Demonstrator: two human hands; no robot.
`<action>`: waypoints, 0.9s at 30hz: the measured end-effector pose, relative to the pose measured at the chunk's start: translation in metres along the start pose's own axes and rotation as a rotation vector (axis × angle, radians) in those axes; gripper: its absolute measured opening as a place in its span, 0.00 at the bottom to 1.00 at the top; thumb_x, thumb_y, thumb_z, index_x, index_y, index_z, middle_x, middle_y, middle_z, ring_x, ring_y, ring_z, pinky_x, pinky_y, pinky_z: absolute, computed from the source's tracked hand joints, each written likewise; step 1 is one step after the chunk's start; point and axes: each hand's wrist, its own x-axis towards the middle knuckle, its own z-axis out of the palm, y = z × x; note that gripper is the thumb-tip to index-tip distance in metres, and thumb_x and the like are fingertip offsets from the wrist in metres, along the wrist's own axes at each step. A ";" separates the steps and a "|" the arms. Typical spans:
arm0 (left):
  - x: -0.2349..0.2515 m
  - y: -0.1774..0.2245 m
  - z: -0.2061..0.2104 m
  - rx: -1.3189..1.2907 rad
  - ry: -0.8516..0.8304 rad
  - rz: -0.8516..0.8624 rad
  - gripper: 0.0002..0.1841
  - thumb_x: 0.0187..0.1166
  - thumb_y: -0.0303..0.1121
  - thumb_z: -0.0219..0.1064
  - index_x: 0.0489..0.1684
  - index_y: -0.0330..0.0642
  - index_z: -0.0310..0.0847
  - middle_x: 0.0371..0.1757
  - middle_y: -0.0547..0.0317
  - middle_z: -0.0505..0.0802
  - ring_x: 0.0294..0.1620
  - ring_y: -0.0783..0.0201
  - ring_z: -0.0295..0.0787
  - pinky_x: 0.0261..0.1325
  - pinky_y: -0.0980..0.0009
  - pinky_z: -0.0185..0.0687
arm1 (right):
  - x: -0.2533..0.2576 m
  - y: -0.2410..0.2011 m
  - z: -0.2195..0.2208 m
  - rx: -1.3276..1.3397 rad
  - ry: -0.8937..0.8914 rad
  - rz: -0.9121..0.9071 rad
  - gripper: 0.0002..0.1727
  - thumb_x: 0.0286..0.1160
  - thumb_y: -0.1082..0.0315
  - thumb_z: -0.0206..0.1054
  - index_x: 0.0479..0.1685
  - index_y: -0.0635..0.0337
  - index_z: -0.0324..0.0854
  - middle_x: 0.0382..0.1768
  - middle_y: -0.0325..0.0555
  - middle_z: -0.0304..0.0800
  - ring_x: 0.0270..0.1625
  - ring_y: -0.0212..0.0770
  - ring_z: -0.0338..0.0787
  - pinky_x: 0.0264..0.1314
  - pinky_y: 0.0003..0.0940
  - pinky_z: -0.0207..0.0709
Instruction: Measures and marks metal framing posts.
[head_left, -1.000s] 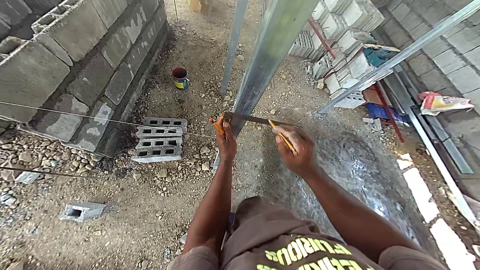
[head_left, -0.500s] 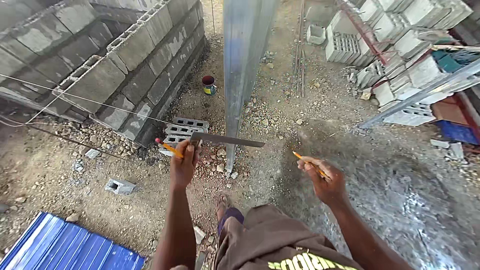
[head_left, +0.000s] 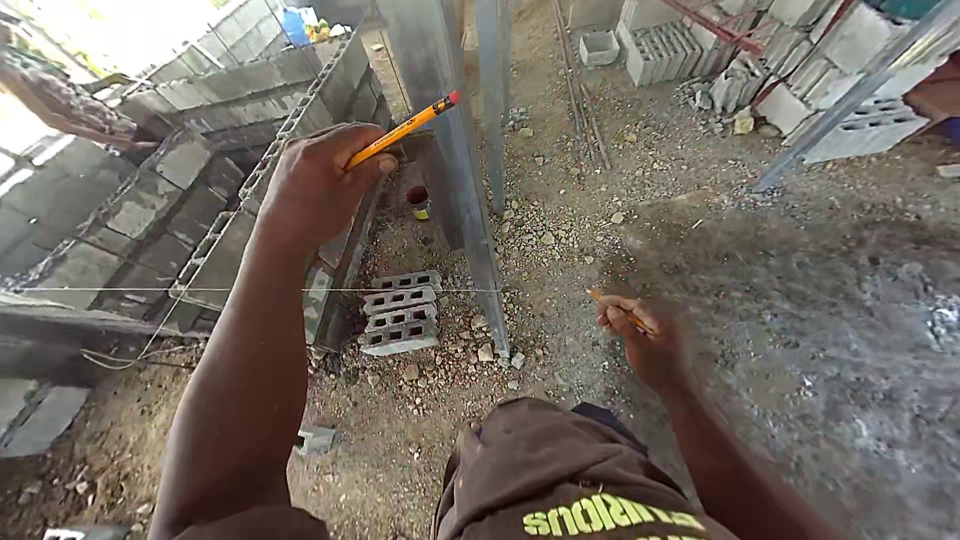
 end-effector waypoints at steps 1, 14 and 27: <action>0.002 -0.005 -0.002 -0.018 0.003 0.019 0.17 0.88 0.46 0.62 0.62 0.46 0.86 0.51 0.53 0.93 0.45 0.65 0.88 0.54 0.60 0.82 | -0.001 -0.008 0.012 0.008 0.001 0.008 0.20 0.90 0.61 0.55 0.60 0.67 0.86 0.47 0.45 0.95 0.42 0.32 0.94 0.48 0.30 0.91; 0.032 -0.040 -0.008 -0.055 0.002 0.220 0.18 0.91 0.49 0.57 0.64 0.49 0.84 0.49 0.55 0.92 0.44 0.65 0.87 0.53 0.60 0.81 | 0.055 -0.055 0.152 -0.180 -0.173 0.116 0.27 0.93 0.51 0.50 0.36 0.59 0.90 0.24 0.43 0.84 0.27 0.39 0.82 0.33 0.44 0.79; 0.040 -0.063 -0.004 -0.089 0.061 0.218 0.19 0.88 0.54 0.59 0.61 0.55 0.87 0.45 0.63 0.92 0.43 0.71 0.86 0.53 0.62 0.80 | 0.112 -0.073 0.204 -0.335 -0.016 0.223 0.38 0.94 0.42 0.41 0.22 0.58 0.83 0.19 0.45 0.82 0.26 0.46 0.85 0.33 0.52 0.76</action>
